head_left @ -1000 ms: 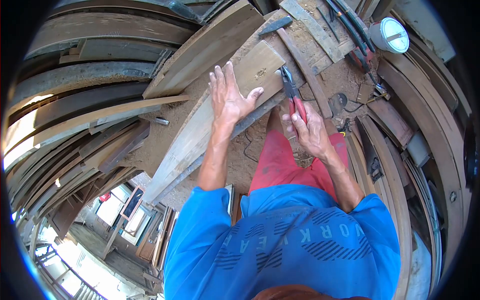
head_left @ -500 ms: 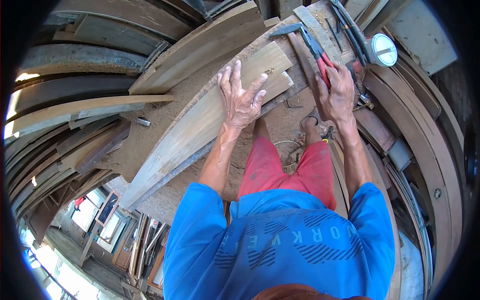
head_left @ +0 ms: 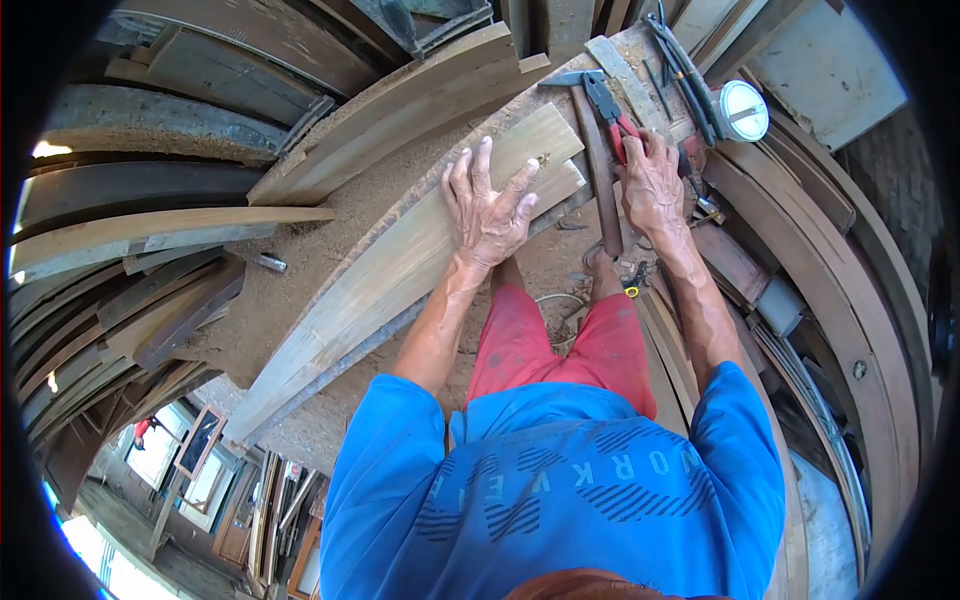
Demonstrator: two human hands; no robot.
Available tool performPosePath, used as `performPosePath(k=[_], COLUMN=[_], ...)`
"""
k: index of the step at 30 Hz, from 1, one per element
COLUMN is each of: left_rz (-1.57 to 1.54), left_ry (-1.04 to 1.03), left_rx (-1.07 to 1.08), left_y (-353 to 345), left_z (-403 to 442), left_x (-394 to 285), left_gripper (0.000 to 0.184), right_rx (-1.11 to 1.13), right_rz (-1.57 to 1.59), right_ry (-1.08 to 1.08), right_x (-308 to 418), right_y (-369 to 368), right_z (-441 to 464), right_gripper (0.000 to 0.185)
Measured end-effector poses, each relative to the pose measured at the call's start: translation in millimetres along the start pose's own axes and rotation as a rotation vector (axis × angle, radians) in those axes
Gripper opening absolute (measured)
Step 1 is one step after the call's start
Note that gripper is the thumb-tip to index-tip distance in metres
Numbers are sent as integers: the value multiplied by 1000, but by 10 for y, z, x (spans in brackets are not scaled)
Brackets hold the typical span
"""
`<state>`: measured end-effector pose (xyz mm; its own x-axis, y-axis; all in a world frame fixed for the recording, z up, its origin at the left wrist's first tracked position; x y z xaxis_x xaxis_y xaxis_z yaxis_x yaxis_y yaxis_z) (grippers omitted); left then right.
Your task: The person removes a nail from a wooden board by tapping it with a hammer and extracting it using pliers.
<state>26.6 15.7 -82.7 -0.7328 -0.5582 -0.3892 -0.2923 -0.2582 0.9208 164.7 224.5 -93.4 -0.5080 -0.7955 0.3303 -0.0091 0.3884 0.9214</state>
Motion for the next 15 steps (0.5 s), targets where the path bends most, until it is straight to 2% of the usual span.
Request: performPosePath(k=[4, 7, 11, 12, 15], left_rz=[-92, -56, -68, -88, -160], left_ry=[9, 82, -42, -68, -128], left_rx=[224, 300, 354, 354, 314], left_y=[61, 9, -1, -16, 43], left_z=[33, 95, 196, 194, 195], left_x=[96, 284, 168, 148, 63], left_gripper=[110, 140, 134, 128, 107], right_rx=[77, 19, -70, -45, -68], right_rz=[-28, 252, 774, 1002, 1141], right_ry=[-22, -85, -142, -290, -399], right_x=[-21, -114, 247, 378, 606], right_y=[49, -3, 203, 169, -32], right_z=[113, 18, -387, -527, -867], right_gripper=[36, 23, 11, 14, 22])
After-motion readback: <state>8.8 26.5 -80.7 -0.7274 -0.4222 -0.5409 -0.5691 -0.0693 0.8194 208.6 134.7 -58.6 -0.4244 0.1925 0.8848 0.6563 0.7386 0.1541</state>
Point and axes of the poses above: each hand's wrist, its own z-axis towards the middle knuckle, its own y-axis out of the back of the hand, x = y × z, the point moved 7 cm from there along z, towards the middle knuckle, and after that the axes turned 9 degrees about y, right-handed, at the moved point
